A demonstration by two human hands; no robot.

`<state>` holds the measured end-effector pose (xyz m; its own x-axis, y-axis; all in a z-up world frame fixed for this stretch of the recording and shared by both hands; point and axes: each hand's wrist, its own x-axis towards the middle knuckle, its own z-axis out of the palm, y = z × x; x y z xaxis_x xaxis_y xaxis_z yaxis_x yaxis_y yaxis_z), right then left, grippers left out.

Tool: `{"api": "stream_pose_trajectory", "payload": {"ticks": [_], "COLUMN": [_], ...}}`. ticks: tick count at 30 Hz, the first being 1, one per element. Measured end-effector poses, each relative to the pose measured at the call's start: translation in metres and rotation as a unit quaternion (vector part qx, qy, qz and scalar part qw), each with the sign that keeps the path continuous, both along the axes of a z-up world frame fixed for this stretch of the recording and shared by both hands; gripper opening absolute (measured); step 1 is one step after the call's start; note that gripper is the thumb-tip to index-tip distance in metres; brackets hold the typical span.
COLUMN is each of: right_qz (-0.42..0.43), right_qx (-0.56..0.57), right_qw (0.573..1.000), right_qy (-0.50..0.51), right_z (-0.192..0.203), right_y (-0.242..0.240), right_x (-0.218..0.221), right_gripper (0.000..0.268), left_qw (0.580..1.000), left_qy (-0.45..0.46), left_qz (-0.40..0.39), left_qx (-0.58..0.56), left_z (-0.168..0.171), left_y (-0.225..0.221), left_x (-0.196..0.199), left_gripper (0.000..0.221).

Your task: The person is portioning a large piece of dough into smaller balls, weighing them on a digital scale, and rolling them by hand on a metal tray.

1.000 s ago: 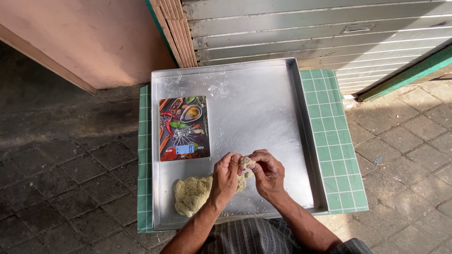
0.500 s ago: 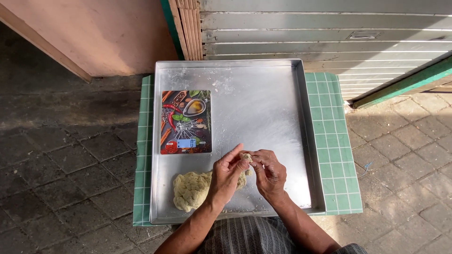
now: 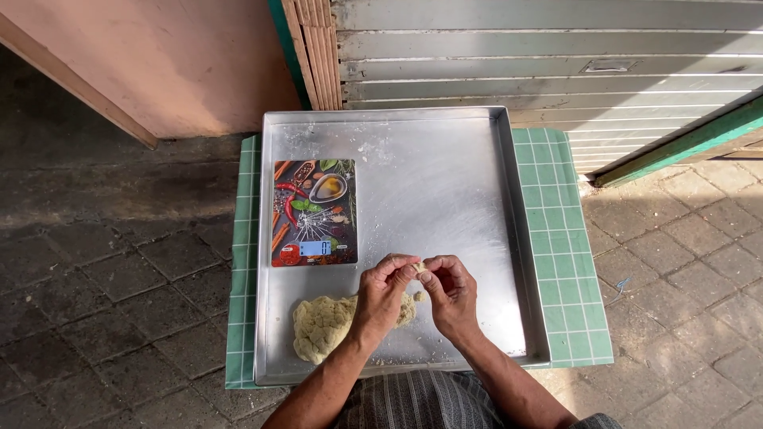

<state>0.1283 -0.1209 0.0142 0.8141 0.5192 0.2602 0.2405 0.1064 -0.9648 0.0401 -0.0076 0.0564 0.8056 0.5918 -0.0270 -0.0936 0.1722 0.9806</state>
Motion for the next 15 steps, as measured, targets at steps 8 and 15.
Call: {"api": "stream_pose_trajectory", "payload": {"ticks": [8,15], "right_qz": [-0.064,-0.009], "right_qx": [-0.073,-0.030], "right_qw": [0.988,0.997], "right_qy": [0.119,0.075], "right_z": [0.023,0.015], "right_y": [0.002,0.001], "right_x": [0.001,-0.005], "right_gripper": [0.015,0.027], "left_qw": [0.986,0.960], "left_qy": [-0.008,-0.063], "left_qz": [0.052,0.092], "left_qx": [-0.161,-0.256], "left_z": [-0.037,-0.057], "left_y": [-0.007,-0.021], "left_x": [0.011,0.023], "left_gripper": [0.029,0.006]}}
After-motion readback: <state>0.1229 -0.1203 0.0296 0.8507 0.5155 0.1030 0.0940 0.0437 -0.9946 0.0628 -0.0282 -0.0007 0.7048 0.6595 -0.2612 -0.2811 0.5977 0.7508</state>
